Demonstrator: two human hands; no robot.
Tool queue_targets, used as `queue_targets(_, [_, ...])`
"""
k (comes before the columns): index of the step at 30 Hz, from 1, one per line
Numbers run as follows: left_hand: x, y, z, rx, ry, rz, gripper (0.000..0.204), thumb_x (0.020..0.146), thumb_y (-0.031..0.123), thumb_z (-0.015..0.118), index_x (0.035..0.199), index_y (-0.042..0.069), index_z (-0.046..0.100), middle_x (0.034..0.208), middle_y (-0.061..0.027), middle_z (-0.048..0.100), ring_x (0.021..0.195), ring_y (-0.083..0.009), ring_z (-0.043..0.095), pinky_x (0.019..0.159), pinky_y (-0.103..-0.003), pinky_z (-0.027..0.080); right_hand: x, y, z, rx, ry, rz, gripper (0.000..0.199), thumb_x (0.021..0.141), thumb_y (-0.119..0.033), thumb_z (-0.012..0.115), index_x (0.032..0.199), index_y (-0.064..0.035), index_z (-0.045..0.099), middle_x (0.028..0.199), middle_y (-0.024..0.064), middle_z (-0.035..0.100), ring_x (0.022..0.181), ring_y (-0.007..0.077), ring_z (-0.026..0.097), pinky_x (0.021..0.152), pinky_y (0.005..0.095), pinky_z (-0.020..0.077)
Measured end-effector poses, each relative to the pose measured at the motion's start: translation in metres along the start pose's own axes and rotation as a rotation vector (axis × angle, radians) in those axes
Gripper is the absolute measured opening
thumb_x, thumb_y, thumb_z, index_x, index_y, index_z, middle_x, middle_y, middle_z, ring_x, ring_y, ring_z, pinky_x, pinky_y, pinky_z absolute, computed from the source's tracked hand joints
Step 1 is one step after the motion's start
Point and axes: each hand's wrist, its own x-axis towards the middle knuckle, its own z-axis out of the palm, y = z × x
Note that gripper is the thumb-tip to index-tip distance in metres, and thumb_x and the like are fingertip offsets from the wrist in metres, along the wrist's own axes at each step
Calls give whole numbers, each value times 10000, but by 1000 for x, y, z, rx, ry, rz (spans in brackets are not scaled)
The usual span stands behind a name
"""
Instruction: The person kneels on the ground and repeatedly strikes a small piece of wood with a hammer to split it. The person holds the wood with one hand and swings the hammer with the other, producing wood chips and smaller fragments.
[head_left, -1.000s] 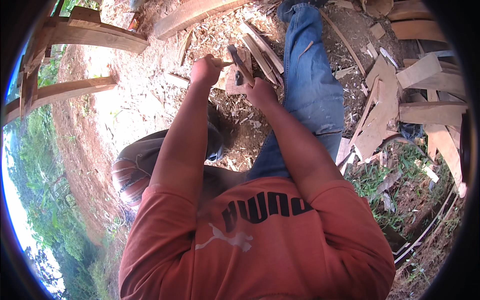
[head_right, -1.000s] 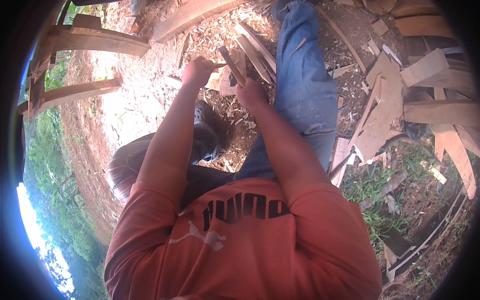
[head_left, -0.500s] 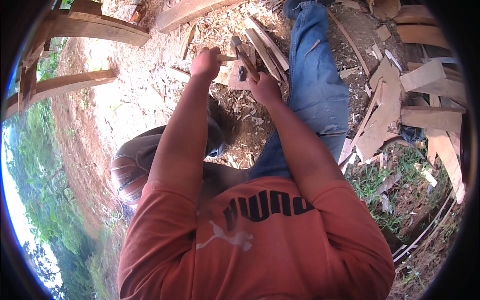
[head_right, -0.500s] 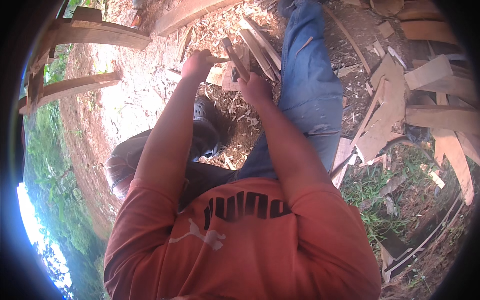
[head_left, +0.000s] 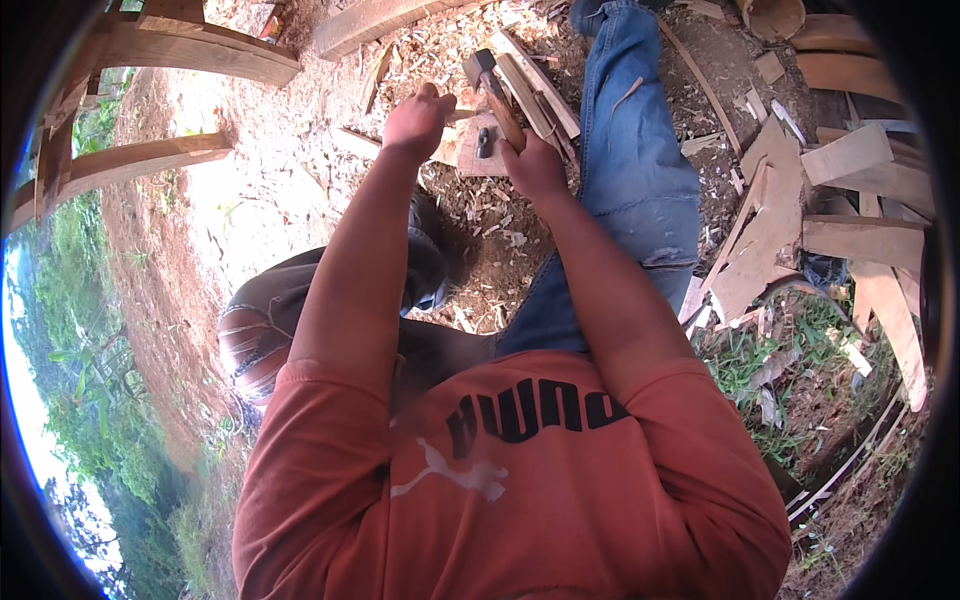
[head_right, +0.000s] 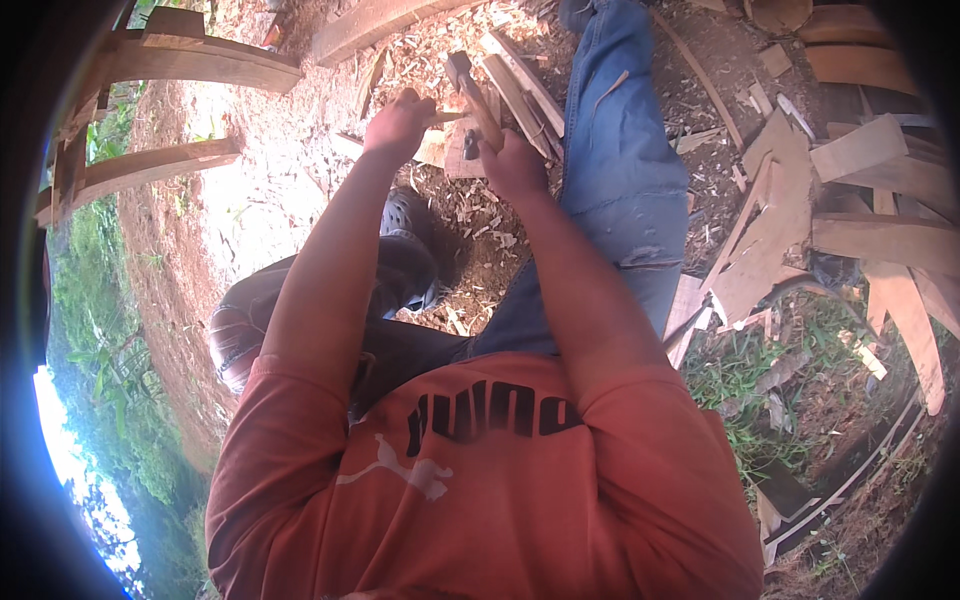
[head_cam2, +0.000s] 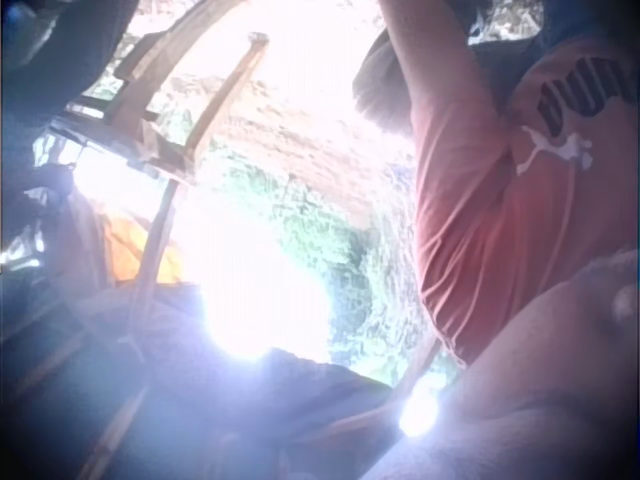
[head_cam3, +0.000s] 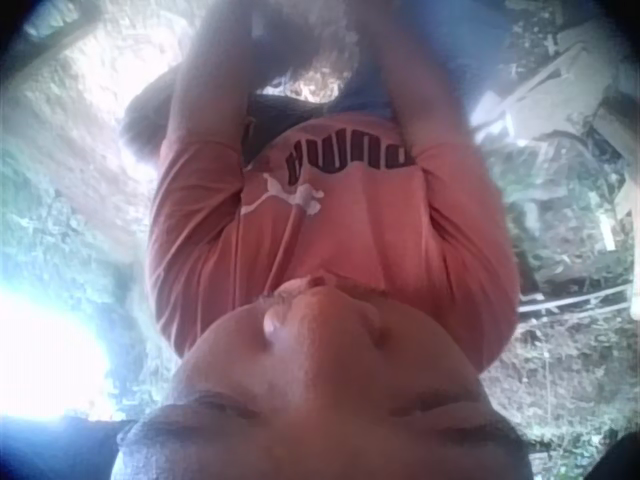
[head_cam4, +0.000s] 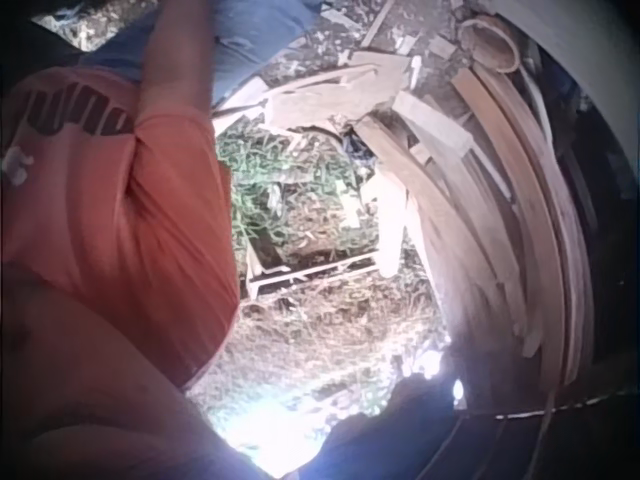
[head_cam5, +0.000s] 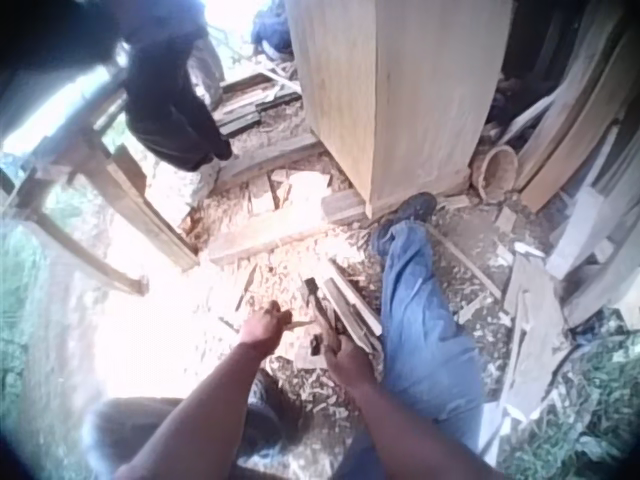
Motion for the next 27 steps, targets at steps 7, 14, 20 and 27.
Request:
queue_targets(7, [-5,-3,5,13,15,24,164,1085,217,563,1139,207,717,1247,-141,654,1097,-367,754,920,-508,627,2,6,0,-135,-73,59,483,1009,-440,696,1276,-40,748,1113,247,792,1068,446,764,947,548,594])
queue_targets(14, [-5,-5,7,0,18,31,167,1084,206,554,1146,191,709,1225,-163,658,1074,-383,754,887,-517,624,8,1,-7,-139,-128,63,449,1003,-379,711,1300,-44,742,1147,242,790,1106,430,762,972,542,595])
queue_targets(20, [-4,-1,3,-27,27,0,109,1045,148,629,1125,180,695,1177,-118,655,1071,-354,750,888,-504,618,3,1,-6,-196,-124,94,425,1009,-395,697,1270,-63,744,1167,224,789,1129,410,761,991,540,593])
queue_targets(27, [-4,-4,6,-37,43,3,172,1069,212,567,1103,199,736,1186,-140,679,1044,-374,752,897,-508,610,9,4,-3,-158,-74,36,430,1009,-410,704,1258,-60,741,1148,220,791,1113,415,765,971,539,603])
